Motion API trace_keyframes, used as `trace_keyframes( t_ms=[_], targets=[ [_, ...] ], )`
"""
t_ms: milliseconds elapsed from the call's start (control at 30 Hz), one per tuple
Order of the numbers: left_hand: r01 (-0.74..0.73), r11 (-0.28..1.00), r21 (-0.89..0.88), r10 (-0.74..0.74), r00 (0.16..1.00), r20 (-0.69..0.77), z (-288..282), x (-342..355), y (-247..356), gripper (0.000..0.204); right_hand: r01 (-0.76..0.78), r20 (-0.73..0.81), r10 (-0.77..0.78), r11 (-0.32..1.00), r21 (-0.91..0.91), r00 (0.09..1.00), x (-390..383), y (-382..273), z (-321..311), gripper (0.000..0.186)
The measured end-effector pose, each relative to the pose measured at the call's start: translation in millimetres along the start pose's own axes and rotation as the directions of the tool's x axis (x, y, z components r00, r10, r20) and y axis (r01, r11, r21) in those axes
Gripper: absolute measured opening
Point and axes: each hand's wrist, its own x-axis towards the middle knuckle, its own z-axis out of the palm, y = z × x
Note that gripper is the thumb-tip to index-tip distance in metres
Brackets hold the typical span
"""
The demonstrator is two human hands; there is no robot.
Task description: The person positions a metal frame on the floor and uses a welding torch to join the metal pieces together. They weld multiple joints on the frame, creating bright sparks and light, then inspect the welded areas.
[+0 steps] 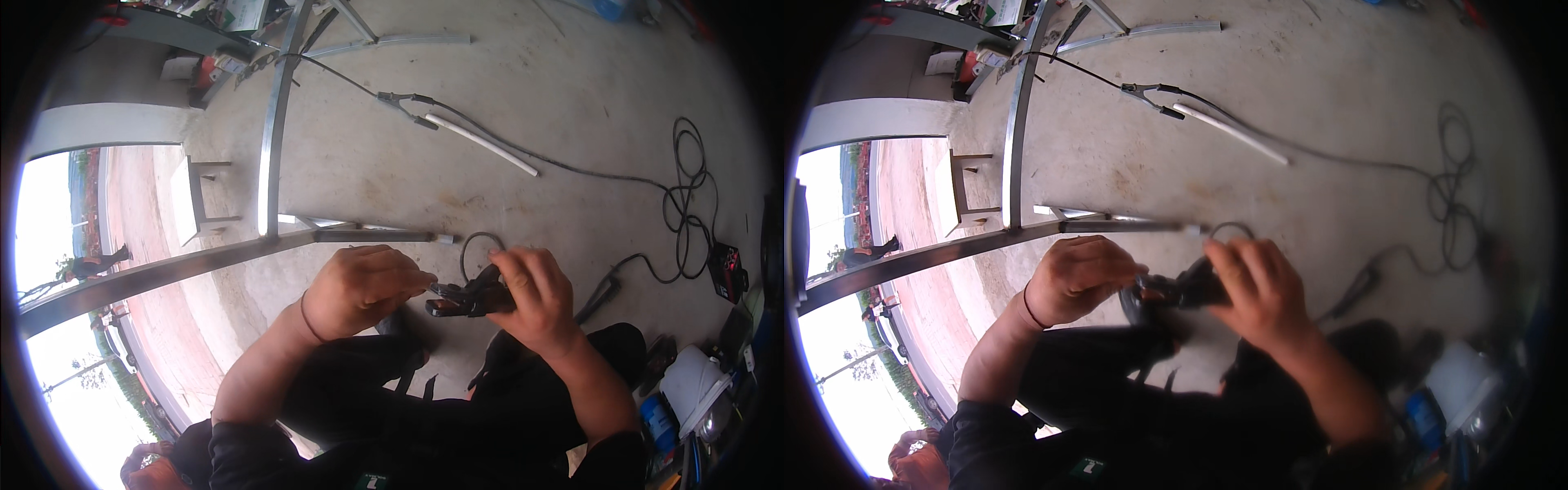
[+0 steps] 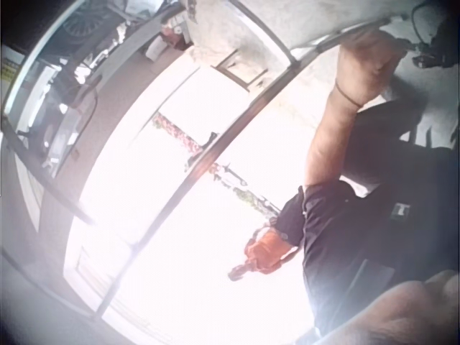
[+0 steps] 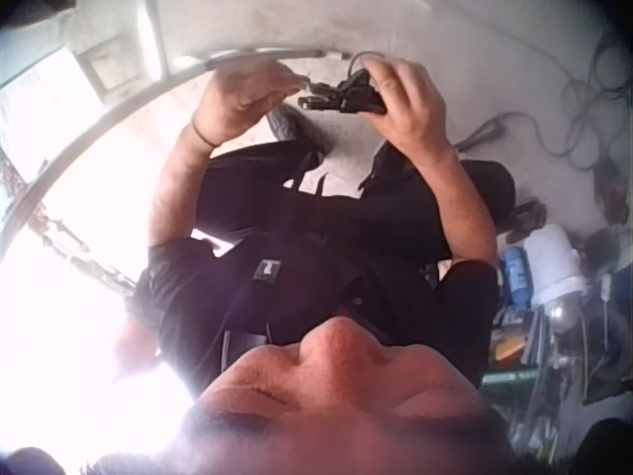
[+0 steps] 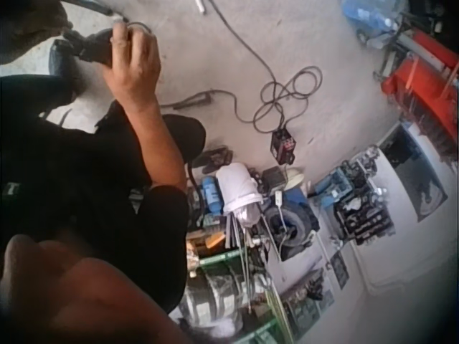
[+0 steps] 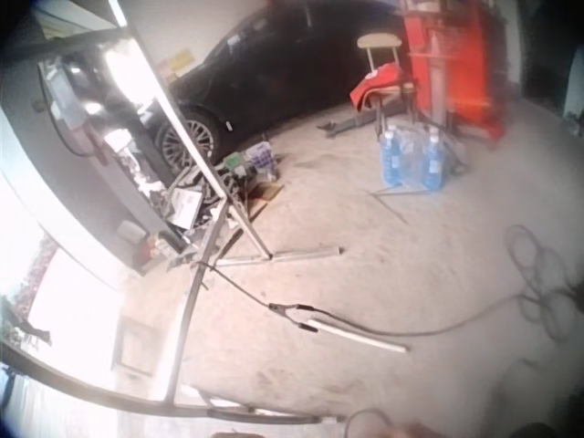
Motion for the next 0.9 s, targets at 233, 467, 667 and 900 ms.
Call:
trace_keyframes(
  t_ms=[233, 467, 667, 900],
  targets=[
    [-0.034, 0.998, 0.046, 0.033, 0.999, 0.020, -4.8, -0.7, -5.0, 0.024, 0.025, -0.001, -0.025, 0.999, -0.034, 1.000, 0.4, 2.9, 2.2, 0.069],
    [-0.028, 0.999, 0.017, 0.027, 0.999, 0.033, -5.6, -7.1, -9.5, 0.033, 0.030, 0.017, -0.030, 0.999, -0.037, 0.999, 1.5, 2.2, 4.9, 0.072],
    [-0.028, 0.988, 0.151, 0.032, 0.999, -0.029, -23.8, -2.8, 6.0, 0.050, 0.054, -0.002, -0.054, 0.993, -0.108, 0.999, -1.4, 3.0, 9.2, 0.060],
    [-0.102, 0.950, 0.295, 0.079, 0.993, 0.087, -21.7, 3.2, 11.4, 0.029, 0.073, 0.008, -0.073, 0.993, -0.094, 0.997, -2.5, -1.5, 11.3, 0.052]
  ],
)
